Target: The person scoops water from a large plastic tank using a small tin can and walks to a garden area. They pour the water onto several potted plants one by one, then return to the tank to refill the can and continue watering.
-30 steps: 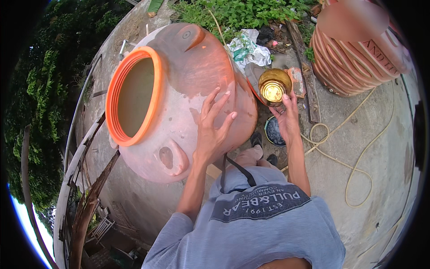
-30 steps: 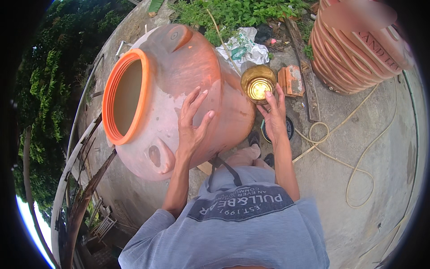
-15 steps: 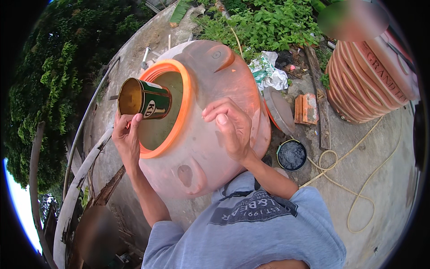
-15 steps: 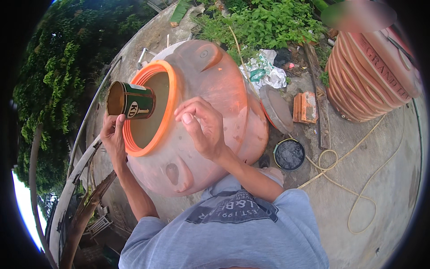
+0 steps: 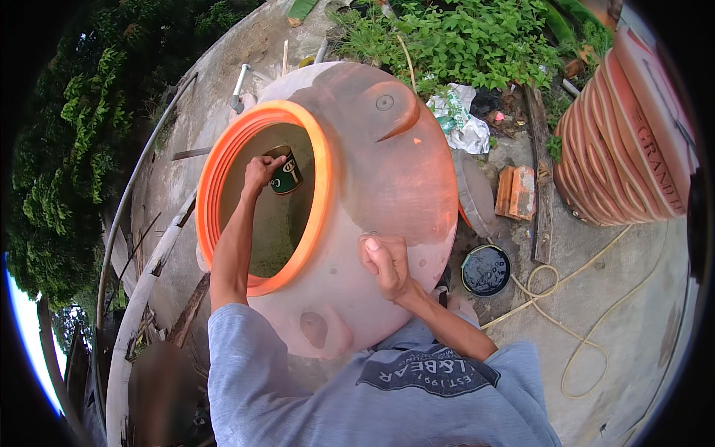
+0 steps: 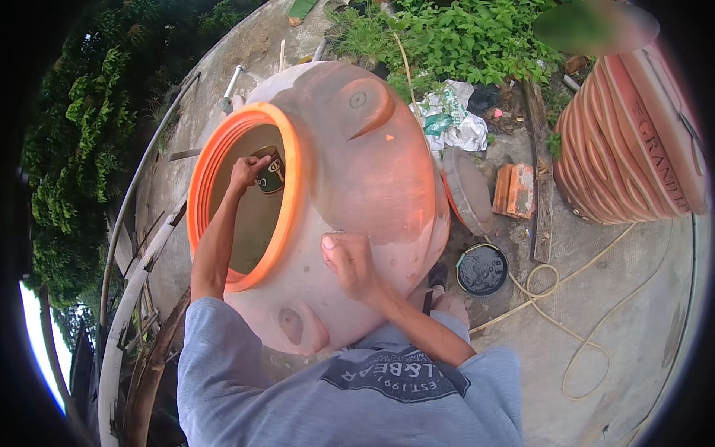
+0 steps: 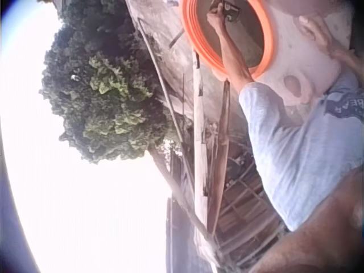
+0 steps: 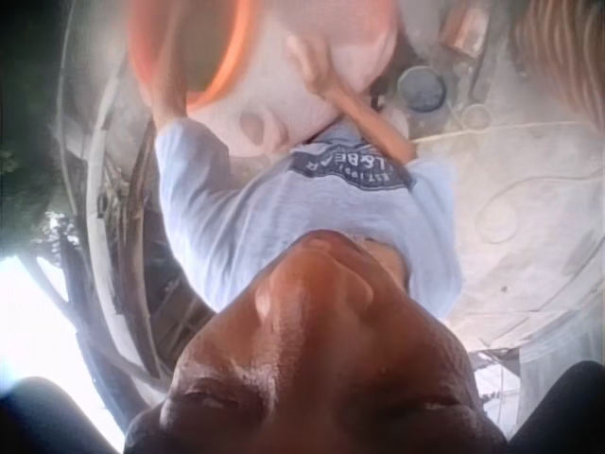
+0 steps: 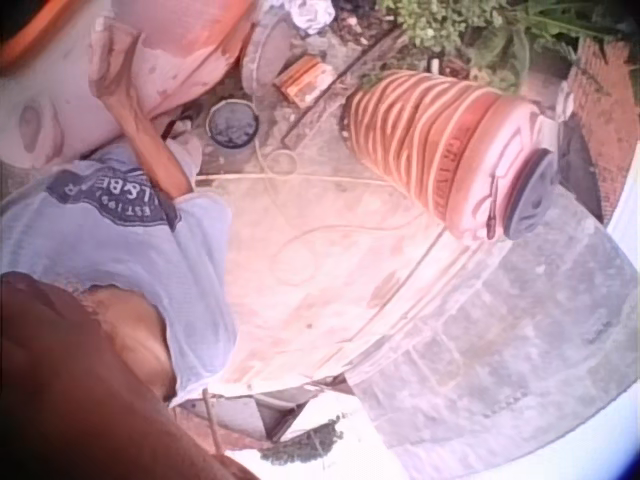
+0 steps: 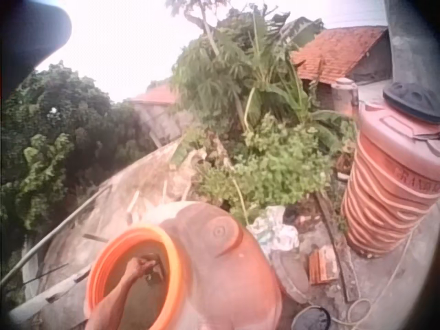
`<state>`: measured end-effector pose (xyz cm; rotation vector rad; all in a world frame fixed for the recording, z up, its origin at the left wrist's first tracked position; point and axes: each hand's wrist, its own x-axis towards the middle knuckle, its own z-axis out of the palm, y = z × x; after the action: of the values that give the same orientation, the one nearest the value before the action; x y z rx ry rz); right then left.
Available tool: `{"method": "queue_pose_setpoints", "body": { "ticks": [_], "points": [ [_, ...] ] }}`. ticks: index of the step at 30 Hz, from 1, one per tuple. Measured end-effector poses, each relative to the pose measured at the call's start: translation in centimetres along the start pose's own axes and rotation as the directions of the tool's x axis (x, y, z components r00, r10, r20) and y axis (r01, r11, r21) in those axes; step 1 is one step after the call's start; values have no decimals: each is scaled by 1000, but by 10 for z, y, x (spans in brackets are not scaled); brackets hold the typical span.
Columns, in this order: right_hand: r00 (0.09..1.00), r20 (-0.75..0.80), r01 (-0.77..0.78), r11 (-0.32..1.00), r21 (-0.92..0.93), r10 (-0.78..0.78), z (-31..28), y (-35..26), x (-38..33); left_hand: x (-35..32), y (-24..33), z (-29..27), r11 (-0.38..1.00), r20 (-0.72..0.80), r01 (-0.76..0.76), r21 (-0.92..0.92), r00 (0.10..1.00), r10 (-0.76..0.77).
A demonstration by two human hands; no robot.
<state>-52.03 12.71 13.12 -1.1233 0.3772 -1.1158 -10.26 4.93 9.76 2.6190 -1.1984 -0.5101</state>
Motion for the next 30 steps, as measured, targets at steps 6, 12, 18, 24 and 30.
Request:
{"method": "queue_pose_setpoints", "body": {
  "ticks": [6, 12, 18, 24, 30],
  "points": [
    [1000, 8, -17, 990, -137, 18, -4, 1, 12, 107, -48, 48, 985, -283, 124, -120, 947, -153],
    [999, 42, -11, 982, -188, 19, 4, 0, 30, 149, -42, 72, 921, -454, -10, -390, 872, -183],
    [990, 144, 6, 1000, 18, -8, 10, -9, 29, 146, -42, 89, 911, -604, -72, -406, 769, -208],
    [993, 115, 36, 999, -15, -34, 11, -7, 31, 143, -41, 93, 886, -626, -113, -450, 748, -222],
    [998, 38, -44, 997, -62, 46, 7, -11, 24, 151, -29, 91, 902, -639, -141, -409, 750, -172]
  ]
}}
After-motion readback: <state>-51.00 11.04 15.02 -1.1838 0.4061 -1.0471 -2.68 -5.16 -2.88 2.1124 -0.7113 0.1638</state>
